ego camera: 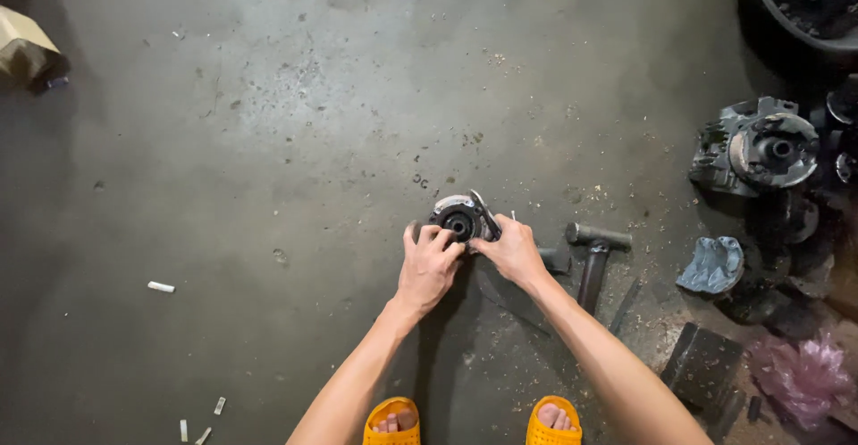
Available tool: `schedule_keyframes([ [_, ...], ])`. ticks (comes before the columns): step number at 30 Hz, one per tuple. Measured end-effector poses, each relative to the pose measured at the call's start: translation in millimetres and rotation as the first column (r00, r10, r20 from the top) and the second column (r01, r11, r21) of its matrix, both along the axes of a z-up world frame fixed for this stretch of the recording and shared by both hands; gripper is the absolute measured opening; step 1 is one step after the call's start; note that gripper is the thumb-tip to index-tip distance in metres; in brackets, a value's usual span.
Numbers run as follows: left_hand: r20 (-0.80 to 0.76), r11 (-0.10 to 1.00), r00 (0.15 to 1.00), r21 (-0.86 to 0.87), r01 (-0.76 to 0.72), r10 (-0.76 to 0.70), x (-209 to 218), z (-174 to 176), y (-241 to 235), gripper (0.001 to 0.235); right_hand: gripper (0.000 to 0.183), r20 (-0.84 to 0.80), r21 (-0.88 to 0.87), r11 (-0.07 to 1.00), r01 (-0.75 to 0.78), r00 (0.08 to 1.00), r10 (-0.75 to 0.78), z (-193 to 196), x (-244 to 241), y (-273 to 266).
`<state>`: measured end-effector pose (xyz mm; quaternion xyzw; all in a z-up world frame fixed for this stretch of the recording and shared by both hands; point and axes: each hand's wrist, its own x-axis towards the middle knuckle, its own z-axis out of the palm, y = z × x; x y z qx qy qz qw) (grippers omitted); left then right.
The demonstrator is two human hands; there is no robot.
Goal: Cleaning a metal component on a bench grinder and then assembling engine parts on the floor
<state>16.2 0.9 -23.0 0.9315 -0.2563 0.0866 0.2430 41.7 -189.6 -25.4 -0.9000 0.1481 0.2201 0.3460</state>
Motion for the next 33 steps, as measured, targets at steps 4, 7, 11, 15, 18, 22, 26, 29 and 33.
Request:
schedule_keyframes([
  [4, 0.042, 0.998, 0.999, -0.063, -0.026, 0.029, -8.4, -11.7, 2.4, 0.009, 0.039, 0.026, 0.006, 1.0, -0.014, 1.0, 0.014, 17.0, 0.4, 6.7],
  [7, 0.084, 0.998, 0.996, -0.056, -0.004, 0.008, -8.8, -22.7, 4.9, 0.011, 0.047, 0.035, -0.084, 0.995, -0.059, 0.997, 0.062, 4.0, -0.8, -1.5],
  [11, -0.001, 0.998, 1.0, -0.068, 0.003, -0.003, -15.5, -14.7, 5.1, 0.036, 0.054, -0.013, -0.035, 0.999, -0.016, 1.0, 0.016, 22.0, 0.2, -5.3],
  [15, -0.059, 0.989, 0.987, 0.002, -0.148, 0.148, -18.1, 0.0, -9.3, 0.06, 0.037, -0.003, 0.168, 0.962, 0.215, 0.976, -0.218, 24.6, -9.7, -20.4],
  [18, -0.216, 0.958, 0.938, 0.157, -0.241, 0.272, -4.2, 12.7, -35.0, 0.099, 0.037, 0.052, 0.208, 0.947, 0.244, 0.964, -0.26, 30.5, -20.2, -34.7],
  [22, -0.381, 0.932, 0.924, 0.347, 0.103, 0.04, 38.7, 19.7, -27.9, 0.122, 0.042, 0.157, -0.006, 0.996, 0.093, 0.983, -0.091, 33.5, -34.2, -41.6],
  [26, -0.373, 0.786, 0.901, 0.478, 0.392, -0.223, 56.6, 38.9, 13.0, 0.126, 0.035, 0.148, -0.08, 0.995, 0.055, 0.988, -0.043, 27.7, -31.6, -45.0],
  [29, -0.451, 0.973, 0.883, 0.115, 0.2, -0.128, 78.2, 22.9, 37.4, 0.116, 0.037, 0.089, -0.077, 0.992, 0.098, 0.992, -0.091, 24.5, -26.1, -46.0],
  [33, -0.186, 0.969, 0.976, 0.239, -0.067, 0.113, 110.2, -41.5, 60.4, 0.033, 0.042, 0.054, 0.0, 0.987, 0.159, 0.986, -0.159, 29.6, -24.1, -44.8],
])
